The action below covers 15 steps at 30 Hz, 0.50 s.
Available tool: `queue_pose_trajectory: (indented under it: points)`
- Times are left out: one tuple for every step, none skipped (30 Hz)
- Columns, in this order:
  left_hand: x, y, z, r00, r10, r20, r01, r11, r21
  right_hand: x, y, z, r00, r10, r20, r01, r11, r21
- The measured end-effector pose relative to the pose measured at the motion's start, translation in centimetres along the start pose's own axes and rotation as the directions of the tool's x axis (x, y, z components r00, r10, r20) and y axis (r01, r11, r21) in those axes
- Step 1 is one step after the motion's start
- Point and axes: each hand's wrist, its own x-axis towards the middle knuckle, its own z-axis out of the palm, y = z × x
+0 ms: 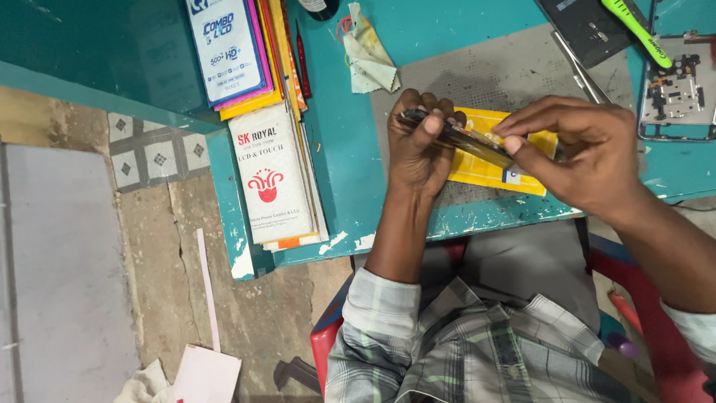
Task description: The person cleans the edges of a disassembled smartphone, then installs a new screen assembly and battery. They connect the ribbon cable, place the battery, and secure the back cover with a screwdriver.
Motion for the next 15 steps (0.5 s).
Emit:
queue_pose_trajectory:
  points:
    - [0.0, 0.0, 0.0, 1.000, -0.005, -0.004, 0.005, 1.000, 0.001, 0.2, 0.3, 0.0, 0.999, 0.028, 0.041, -0.030, 0.998, 0.059]
    - [0.0, 0.0, 0.0, 1.000, -0.010, -0.006, 0.010, 1.000, 0.002, 0.4, 0.5, -0.1, 0.995, 0.053, 0.084, -0.063, 0.991, 0.117]
    - [0.0, 0.1, 0.0, 1.000, -0.017, -0.007, 0.017, 1.000, 0.003, 0.5, 0.8, -0.2, 0.992, 0.086, 0.095, -0.097, 0.988, 0.118]
    - [0.0, 0.1, 0.0, 1.000, -0.021, -0.004, 0.021, 1.000, 0.001, 0.6, 1.1, -0.3, 0.987, 0.119, 0.107, -0.131, 0.984, 0.118]
    - [0.0, 0.2, 0.0, 1.000, -0.024, -0.001, 0.024, 1.000, 0.000, 0.7, 1.3, -0.4, 0.981, 0.150, 0.120, -0.164, 0.979, 0.120]
    - [0.0, 0.2, 0.0, 1.000, -0.029, 0.002, 0.029, 1.000, -0.002, 0.7, 1.5, -0.4, 0.983, 0.132, 0.125, -0.146, 0.984, 0.107]
    - [0.0, 0.2, 0.0, 1.000, -0.029, 0.004, 0.029, 1.000, 0.007, 0.7, 1.7, -0.5, 0.985, 0.114, 0.131, -0.127, 0.988, 0.093]
    - [0.1, 0.2, 0.0, 1.000, -0.029, 0.005, 0.029, 0.999, 0.017, 0.7, 1.8, -0.4, 0.986, 0.097, 0.137, -0.109, 0.991, 0.080]
    - [0.1, 0.2, 0.0, 1.000, -0.031, 0.008, 0.030, 0.999, 0.026, 0.7, 1.9, -0.4, 0.981, 0.151, 0.119, -0.160, 0.984, 0.079]
    - [0.2, 0.3, 0.0, 0.999, -0.034, 0.009, 0.034, 0.999, 0.023, 0.6, 2.0, -0.4, 0.974, 0.203, 0.100, -0.211, 0.974, 0.078]
    - [0.2, 0.3, 0.0, 0.999, -0.038, 0.008, 0.037, 0.999, 0.018, 0.6, 2.0, -0.3, 0.963, 0.257, 0.081, -0.263, 0.962, 0.079]
    - [0.2, 0.3, 0.0, 0.999, -0.041, 0.009, 0.041, 0.999, 0.015, 0.6, 2.0, -0.3, 0.969, 0.230, 0.096, -0.237, 0.969, 0.071]
    - [0.2, 0.3, 0.0, 0.999, -0.043, 0.015, 0.043, 0.999, 0.009, 0.6, 2.1, -0.3, 0.973, 0.201, 0.111, -0.209, 0.976, 0.063]
    - [0.2, 0.3, 0.0, 0.999, -0.043, 0.020, 0.043, 0.999, 0.002, 0.6, 2.2, -0.3, 0.977, 0.173, 0.127, -0.181, 0.982, 0.055]
    - [0.2, 0.3, 0.0, 0.999, -0.043, 0.023, 0.043, 0.999, -0.005, 0.6, 2.2, -0.3, 0.977, 0.170, 0.129, -0.179, 0.982, 0.059]
